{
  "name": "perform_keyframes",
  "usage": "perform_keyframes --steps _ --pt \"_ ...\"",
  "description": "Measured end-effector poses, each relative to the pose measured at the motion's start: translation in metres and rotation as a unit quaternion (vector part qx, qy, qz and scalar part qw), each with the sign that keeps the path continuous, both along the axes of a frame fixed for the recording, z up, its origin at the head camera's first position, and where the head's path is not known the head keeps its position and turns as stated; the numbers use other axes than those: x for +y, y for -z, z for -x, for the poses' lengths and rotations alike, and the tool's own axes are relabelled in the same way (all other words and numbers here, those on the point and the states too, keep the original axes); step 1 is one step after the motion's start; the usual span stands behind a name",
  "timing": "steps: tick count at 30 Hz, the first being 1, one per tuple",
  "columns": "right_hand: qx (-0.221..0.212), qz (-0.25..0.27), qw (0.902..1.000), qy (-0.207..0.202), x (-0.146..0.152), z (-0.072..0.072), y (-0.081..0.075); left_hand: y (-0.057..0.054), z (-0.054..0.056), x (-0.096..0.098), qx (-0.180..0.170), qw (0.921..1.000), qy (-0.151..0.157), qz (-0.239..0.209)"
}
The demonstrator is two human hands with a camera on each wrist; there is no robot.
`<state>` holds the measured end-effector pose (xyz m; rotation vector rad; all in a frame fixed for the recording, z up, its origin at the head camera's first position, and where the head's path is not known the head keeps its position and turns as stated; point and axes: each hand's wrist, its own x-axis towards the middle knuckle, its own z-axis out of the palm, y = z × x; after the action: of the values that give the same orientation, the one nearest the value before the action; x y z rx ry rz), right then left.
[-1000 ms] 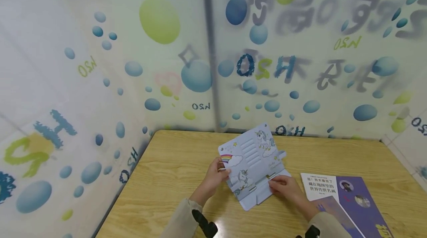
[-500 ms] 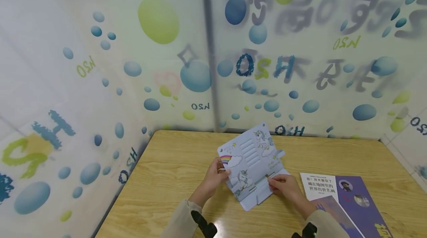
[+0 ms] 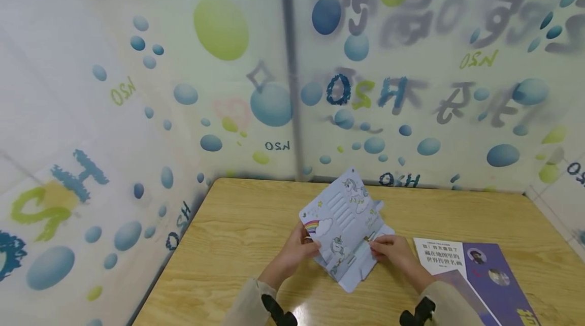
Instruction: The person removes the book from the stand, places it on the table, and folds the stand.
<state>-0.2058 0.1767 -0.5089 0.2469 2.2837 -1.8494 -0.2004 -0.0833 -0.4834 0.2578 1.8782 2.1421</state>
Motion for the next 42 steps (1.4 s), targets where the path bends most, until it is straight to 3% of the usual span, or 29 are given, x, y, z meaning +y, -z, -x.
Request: perform_keyframes --steps 8,16,24,30,37,42 --pt "0.011 -0.008 0.9998 -0.012 0.002 0.004 -0.008 0.003 -0.005 0.006 -0.013 0.9997 0.012 -0.015" --pt "-0.005 0.001 0.9999 -0.016 0.002 0.010 -0.011 0.003 -0.013 0.011 0.012 0.9975 0.062 -0.032" --pt "-0.009 -0.005 0.9997 -0.023 0.001 0.015 -0.012 0.004 -0.020 0.017 -0.014 0.9926 0.091 -0.079" --pt "-0.005 -0.013 0.9997 -0.019 -0.002 0.018 -0.012 0.002 -0.026 0.022 -0.018 0.9936 0.078 -0.080" --pt "-0.015 -0.018 0.9997 -0.012 -0.003 0.021 -0.013 0.001 -0.037 0.033 -0.037 0.9968 0.027 -0.066" --pt "-0.019 -0.023 0.9995 -0.012 -0.002 0.023 -0.012 0.001 -0.040 0.038 -0.030 0.9968 0.020 -0.072"
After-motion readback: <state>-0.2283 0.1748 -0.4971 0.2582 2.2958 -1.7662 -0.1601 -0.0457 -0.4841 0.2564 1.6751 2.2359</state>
